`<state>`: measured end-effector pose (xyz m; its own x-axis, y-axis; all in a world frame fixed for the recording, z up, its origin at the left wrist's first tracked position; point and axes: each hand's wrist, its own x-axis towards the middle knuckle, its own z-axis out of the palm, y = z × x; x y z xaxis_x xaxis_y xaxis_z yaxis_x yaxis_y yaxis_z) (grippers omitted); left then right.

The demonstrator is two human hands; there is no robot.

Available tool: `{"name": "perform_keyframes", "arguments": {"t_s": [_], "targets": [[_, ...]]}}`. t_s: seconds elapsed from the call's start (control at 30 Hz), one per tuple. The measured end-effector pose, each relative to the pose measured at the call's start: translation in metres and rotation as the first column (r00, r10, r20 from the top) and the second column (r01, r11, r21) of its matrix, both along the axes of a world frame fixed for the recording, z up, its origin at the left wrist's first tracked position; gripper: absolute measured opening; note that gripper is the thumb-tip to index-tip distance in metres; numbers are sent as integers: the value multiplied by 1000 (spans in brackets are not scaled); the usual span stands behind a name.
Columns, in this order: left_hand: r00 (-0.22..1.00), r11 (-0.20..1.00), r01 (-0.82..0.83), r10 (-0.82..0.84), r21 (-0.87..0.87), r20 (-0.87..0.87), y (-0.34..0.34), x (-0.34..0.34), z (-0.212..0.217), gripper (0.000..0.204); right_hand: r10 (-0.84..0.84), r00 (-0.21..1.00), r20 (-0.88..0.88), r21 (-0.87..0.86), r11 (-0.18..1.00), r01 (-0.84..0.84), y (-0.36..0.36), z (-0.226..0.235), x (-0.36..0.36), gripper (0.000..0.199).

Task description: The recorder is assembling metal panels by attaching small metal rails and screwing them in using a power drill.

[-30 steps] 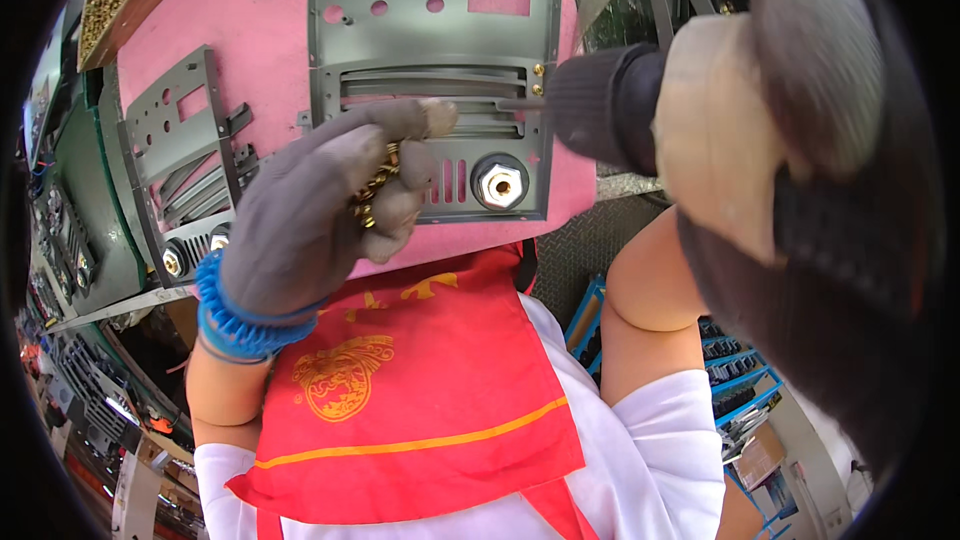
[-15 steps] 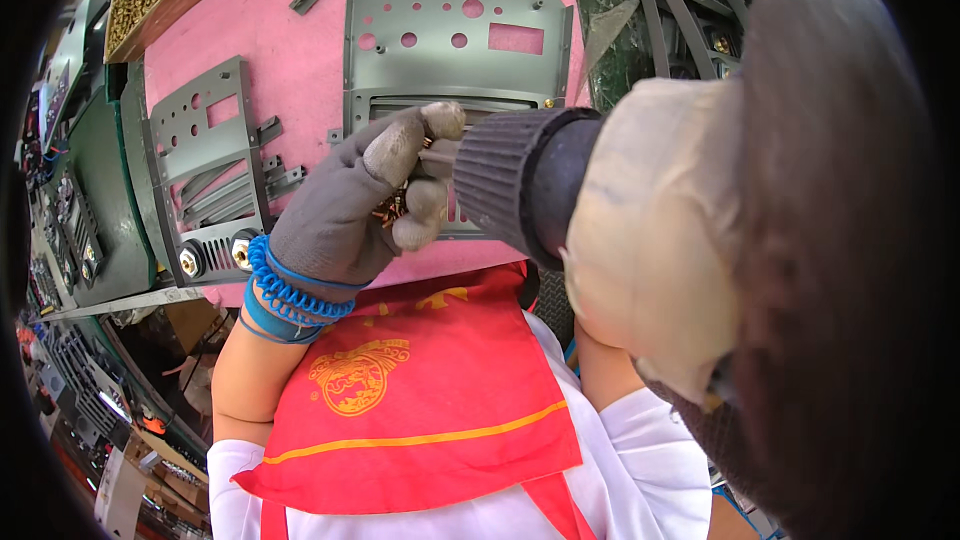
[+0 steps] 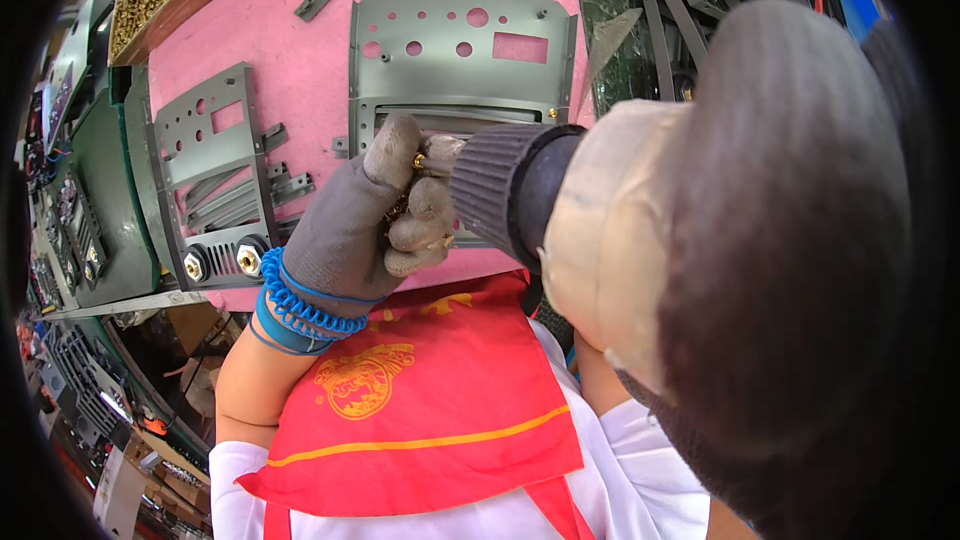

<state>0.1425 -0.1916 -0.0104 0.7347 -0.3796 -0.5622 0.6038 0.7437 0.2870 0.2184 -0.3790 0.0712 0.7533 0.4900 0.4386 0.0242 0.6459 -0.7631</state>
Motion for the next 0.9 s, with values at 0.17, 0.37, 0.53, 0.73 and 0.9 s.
{"name": "perform_keyframes", "arguments": {"t_s": [0.17, 0.37, 0.53, 0.73, 0.9], "targets": [[988, 997, -77, 77, -7, 131, -2, -3, 4, 52, 0, 1000, 6, 3, 1000, 0, 8, -5, 5, 44], [904, 688, -122, -221, 715, 367, 8, -20, 12, 40, -33, 999, 3, -20, 999, 33, 6, -8, -4, 45], [559, -79, -452, -801, 888, 213, 0, -41, -3, 31, -69, 998, 0, -45, 997, 69, -38, -15, 24, 45], [512, -183, -579, -840, 795, 179, 4, -49, -13, 23, -94, 995, -16, -82, 992, 93, -50, -22, 22, 46], [510, -205, -486, -856, 850, 85, 11, -55, -8, 31, -107, 994, -27, -99, 990, 104, -44, -24, 10, 46]]}}
